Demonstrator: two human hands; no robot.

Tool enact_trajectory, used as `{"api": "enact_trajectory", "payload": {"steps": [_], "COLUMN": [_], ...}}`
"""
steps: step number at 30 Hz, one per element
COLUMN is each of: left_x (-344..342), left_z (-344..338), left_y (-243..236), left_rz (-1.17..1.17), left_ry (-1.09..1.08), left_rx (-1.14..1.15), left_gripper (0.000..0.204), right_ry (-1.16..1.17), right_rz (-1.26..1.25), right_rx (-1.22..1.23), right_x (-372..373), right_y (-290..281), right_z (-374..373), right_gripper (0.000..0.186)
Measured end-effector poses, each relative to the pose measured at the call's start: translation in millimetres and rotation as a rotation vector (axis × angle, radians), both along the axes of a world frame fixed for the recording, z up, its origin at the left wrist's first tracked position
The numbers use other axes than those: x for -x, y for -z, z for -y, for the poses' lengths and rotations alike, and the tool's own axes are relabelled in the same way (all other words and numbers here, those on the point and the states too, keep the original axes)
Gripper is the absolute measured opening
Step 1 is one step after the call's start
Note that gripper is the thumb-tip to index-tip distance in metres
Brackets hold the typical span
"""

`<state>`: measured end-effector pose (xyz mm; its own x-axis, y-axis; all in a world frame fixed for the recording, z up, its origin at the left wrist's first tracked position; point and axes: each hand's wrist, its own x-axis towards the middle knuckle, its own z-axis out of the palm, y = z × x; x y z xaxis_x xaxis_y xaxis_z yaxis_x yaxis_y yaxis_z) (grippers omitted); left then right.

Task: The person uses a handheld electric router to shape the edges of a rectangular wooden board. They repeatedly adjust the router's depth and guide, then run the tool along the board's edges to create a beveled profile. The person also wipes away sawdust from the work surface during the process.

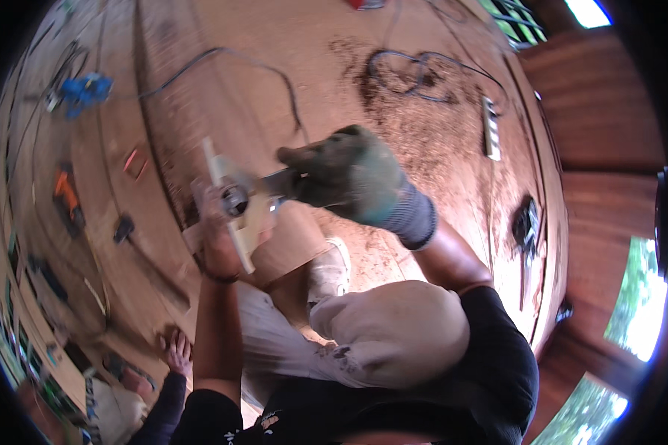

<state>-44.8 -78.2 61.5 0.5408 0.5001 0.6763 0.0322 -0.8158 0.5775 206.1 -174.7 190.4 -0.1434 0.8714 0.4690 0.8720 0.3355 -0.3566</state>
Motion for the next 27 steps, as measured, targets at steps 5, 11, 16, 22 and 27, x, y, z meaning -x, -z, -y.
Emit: {"api": "enact_trajectory", "payload": {"steps": [5, 11, 16, 22, 27], "left_x": [18, 18, -6, -39, -58], "left_z": [-15, 5, 9, 27, 18], "left_y": [-5, -13, -46, -65, -75], "left_rz": [-0.227, 0.024, 0.263, 0.105, 0.108], "left_ry": [0.124, 0.179, -0.159, 0.056, 0.373], "left_rx": [-0.001, 0.82, 0.907, 0.699, 0.319], "left_gripper": [0.09, 0.059, 0.066, 0.068, 0.06], "right_ry": [0.139, -0.155, -0.566, -0.318, -0.431], "right_rz": [0.077, -0.144, -0.921, -2.406, -2.596], "right_rx": [-0.068, 0.121, 0.735, 0.808, 0.597], "right_x": [15, 20, 60, 58, 44], "right_y": [-4, 39, 104, 120, 111], "right_z": [9, 80, 78, 57, 30], "right_gripper": [0.034, 0.029, 0.048, 0.102, 0.064]}}
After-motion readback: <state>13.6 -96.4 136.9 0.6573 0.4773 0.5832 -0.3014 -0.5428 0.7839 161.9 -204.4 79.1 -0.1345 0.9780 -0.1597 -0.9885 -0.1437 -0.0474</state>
